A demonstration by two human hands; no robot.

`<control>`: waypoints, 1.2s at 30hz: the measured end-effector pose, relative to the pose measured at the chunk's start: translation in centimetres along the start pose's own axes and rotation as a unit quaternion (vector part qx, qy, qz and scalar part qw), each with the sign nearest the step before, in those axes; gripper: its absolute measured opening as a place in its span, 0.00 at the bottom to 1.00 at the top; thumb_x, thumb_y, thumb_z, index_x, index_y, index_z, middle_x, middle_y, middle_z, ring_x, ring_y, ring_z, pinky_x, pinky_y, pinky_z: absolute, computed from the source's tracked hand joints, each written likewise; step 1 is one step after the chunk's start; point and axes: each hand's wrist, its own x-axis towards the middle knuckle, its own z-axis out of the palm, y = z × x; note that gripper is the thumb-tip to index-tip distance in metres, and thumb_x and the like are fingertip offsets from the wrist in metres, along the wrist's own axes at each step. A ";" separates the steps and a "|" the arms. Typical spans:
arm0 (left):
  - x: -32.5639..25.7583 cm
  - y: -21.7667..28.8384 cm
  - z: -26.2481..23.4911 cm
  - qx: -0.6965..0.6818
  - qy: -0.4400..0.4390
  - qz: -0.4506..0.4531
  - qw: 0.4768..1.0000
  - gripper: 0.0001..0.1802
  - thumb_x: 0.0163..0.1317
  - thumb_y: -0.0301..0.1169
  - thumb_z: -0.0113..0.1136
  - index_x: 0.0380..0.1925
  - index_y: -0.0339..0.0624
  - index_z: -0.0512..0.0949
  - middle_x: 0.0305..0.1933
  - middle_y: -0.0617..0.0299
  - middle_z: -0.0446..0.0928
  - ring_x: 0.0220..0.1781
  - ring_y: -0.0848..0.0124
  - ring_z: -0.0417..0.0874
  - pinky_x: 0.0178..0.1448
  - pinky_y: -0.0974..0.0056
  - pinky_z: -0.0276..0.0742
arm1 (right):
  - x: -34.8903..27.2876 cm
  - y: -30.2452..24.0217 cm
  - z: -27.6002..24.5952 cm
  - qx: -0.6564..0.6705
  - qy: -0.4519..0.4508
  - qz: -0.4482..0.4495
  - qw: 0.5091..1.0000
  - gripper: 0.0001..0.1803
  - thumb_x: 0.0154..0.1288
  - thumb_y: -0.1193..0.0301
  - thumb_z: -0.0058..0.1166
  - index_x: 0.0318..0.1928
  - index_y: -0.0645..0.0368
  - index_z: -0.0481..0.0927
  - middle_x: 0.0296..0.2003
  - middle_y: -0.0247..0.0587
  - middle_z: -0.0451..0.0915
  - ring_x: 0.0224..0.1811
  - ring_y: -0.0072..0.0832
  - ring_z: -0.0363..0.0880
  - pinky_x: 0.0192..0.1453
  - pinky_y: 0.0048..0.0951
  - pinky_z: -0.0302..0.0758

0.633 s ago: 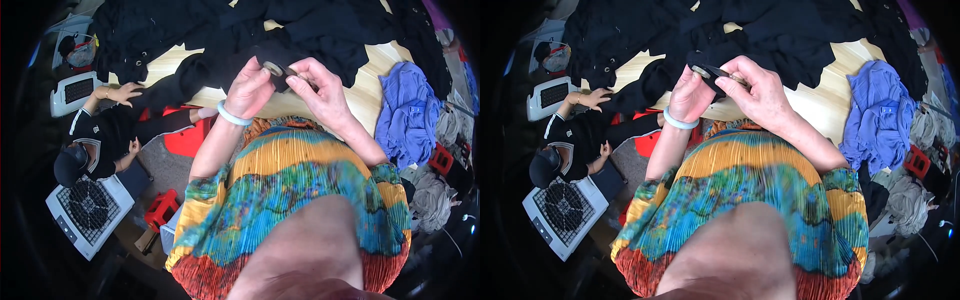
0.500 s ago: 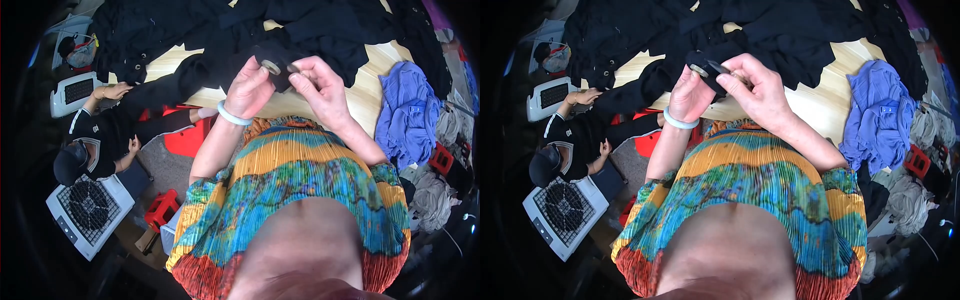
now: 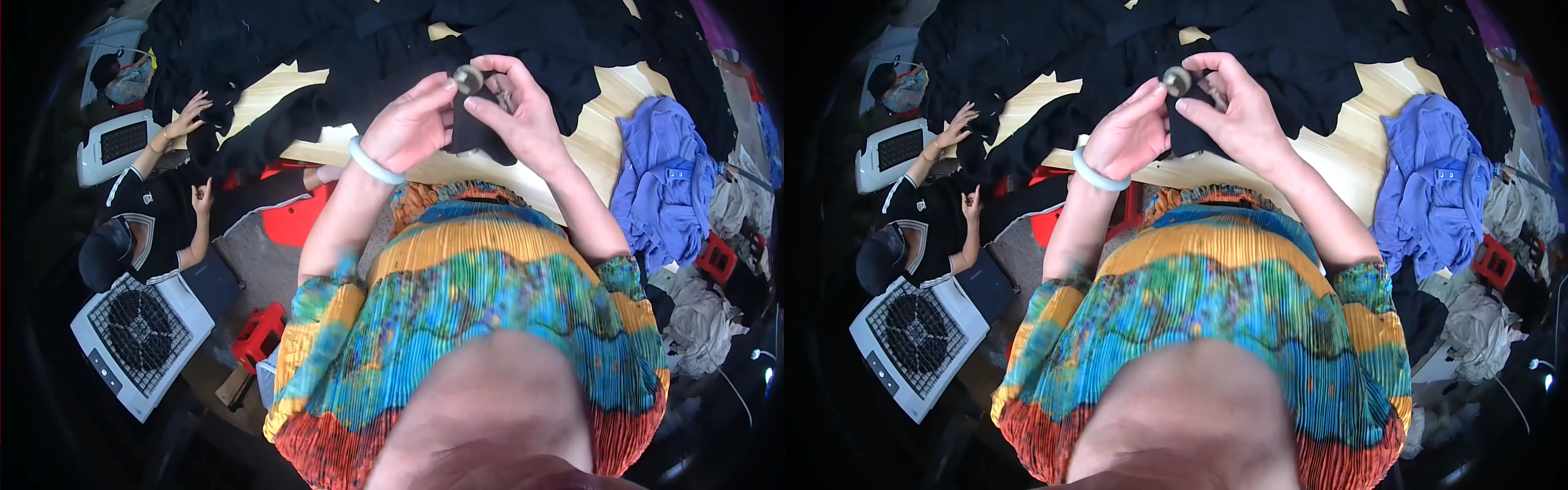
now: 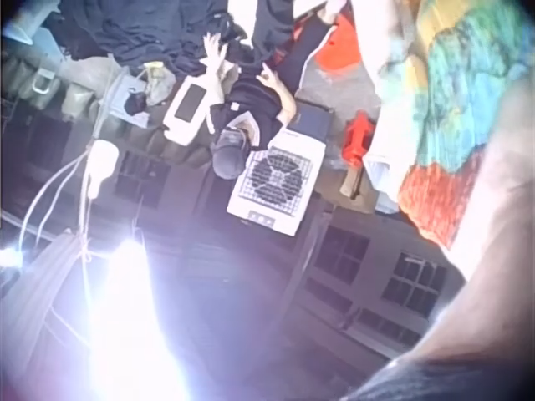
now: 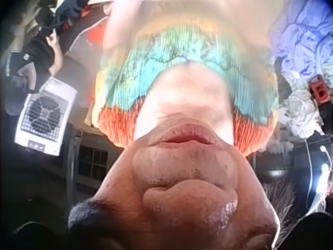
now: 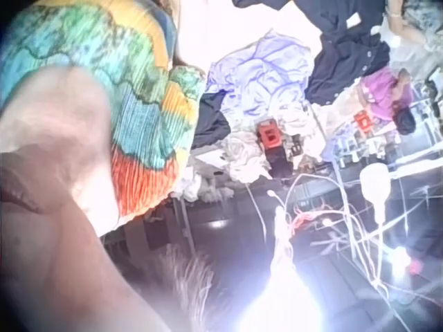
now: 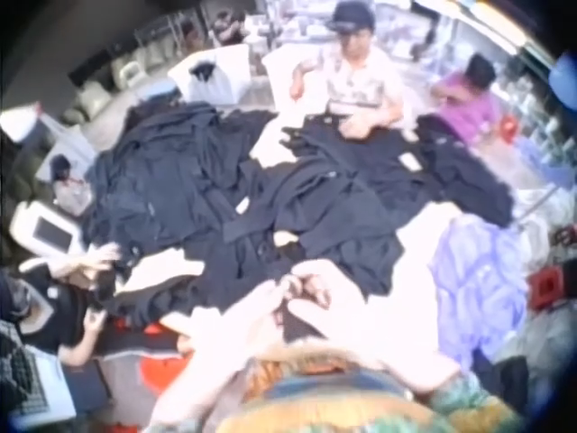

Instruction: Inspecting black garments and using small snips to trim loose threads around metal grommets.

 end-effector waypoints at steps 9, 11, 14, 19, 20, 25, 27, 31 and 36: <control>1.4 -4.3 -4.1 0.363 0.053 0.096 0.925 0.23 0.66 0.44 0.30 0.42 0.36 0.69 0.37 0.61 0.72 0.36 0.73 0.71 0.44 0.69 0.66 | 2.2 -1.2 -1.7 0.206 0.101 0.130 0.965 0.18 0.51 0.74 0.56 0.44 0.59 0.68 0.19 0.21 0.62 0.10 0.08 0.50 0.14 0.13 0.47; 0.3 -3.7 -1.0 0.045 -0.009 0.036 0.998 0.23 0.66 0.43 0.31 0.43 0.34 0.69 0.41 0.57 0.73 0.42 0.71 0.73 0.49 0.67 0.68 | 3.0 -0.6 -2.0 0.187 0.128 0.127 0.966 0.19 0.51 0.74 0.57 0.44 0.60 0.68 0.18 0.20 0.62 0.11 0.07 0.51 0.15 0.13 0.49; -0.7 -2.4 -0.4 -0.015 -0.055 0.021 0.998 0.18 0.64 0.35 0.37 0.45 0.33 0.67 0.44 0.57 0.73 0.44 0.71 0.74 0.52 0.68 0.67 | 3.6 0.2 -2.4 0.169 0.135 0.137 0.967 0.20 0.51 0.72 0.58 0.45 0.59 0.68 0.18 0.20 0.62 0.12 0.08 0.52 0.16 0.12 0.50; -0.9 -1.4 -0.2 0.093 -0.079 0.050 0.991 0.20 0.57 0.26 0.42 0.51 0.33 0.62 0.51 0.56 0.68 0.54 0.68 0.69 0.59 0.63 0.63 | 3.1 2.0 -2.5 0.046 0.086 0.121 0.988 0.21 0.54 0.68 0.55 0.48 0.57 0.67 0.20 0.21 0.65 0.14 0.07 0.54 0.17 0.12 0.51; -0.8 -1.3 0.0 0.093 -0.080 0.049 0.991 0.20 0.57 0.26 0.42 0.51 0.33 0.62 0.51 0.56 0.68 0.54 0.68 0.69 0.59 0.63 0.63 | 3.0 2.3 -2.7 -0.013 0.093 0.080 0.992 0.21 0.56 0.66 0.54 0.49 0.57 0.66 0.22 0.22 0.67 0.14 0.07 0.54 0.17 0.12 0.51; -0.9 -1.2 0.0 0.122 -0.036 0.088 0.988 0.20 0.56 0.24 0.45 0.50 0.32 0.63 0.48 0.56 0.71 0.51 0.70 0.72 0.56 0.66 0.66 | 0.9 1.4 -3.4 -0.106 0.087 -0.027 0.990 0.20 0.60 0.67 0.48 0.49 0.63 0.64 0.30 0.33 0.72 0.33 0.17 0.69 0.40 0.16 0.65; -0.9 -1.2 0.3 0.147 -0.031 0.100 0.984 0.19 0.56 0.23 0.46 0.49 0.32 0.64 0.47 0.57 0.72 0.49 0.71 0.73 0.55 0.67 0.67 | -0.4 0.0 -3.8 -0.183 0.061 -0.032 0.981 0.19 0.60 0.67 0.48 0.49 0.62 0.63 0.29 0.34 0.73 0.31 0.17 0.70 0.38 0.17 0.66; -0.7 -1.4 0.9 0.152 -0.018 0.117 0.981 0.17 0.54 0.20 0.51 0.47 0.35 0.67 0.41 0.61 0.74 0.41 0.76 0.76 0.48 0.73 0.71 | -1.9 -2.3 -3.2 -0.277 0.036 -0.077 0.957 0.18 0.54 0.69 0.55 0.45 0.60 0.67 0.29 0.36 0.75 0.30 0.22 0.74 0.34 0.21 0.70; 0.0 -1.9 1.0 0.157 0.000 0.139 0.978 0.18 0.55 0.20 0.50 0.48 0.34 0.67 0.42 0.61 0.74 0.41 0.77 0.75 0.48 0.74 0.70 | -1.8 -2.3 -2.5 -0.228 0.038 -0.060 0.971 0.24 0.46 0.70 0.62 0.44 0.59 0.68 0.32 0.38 0.76 0.32 0.26 0.77 0.35 0.21 0.72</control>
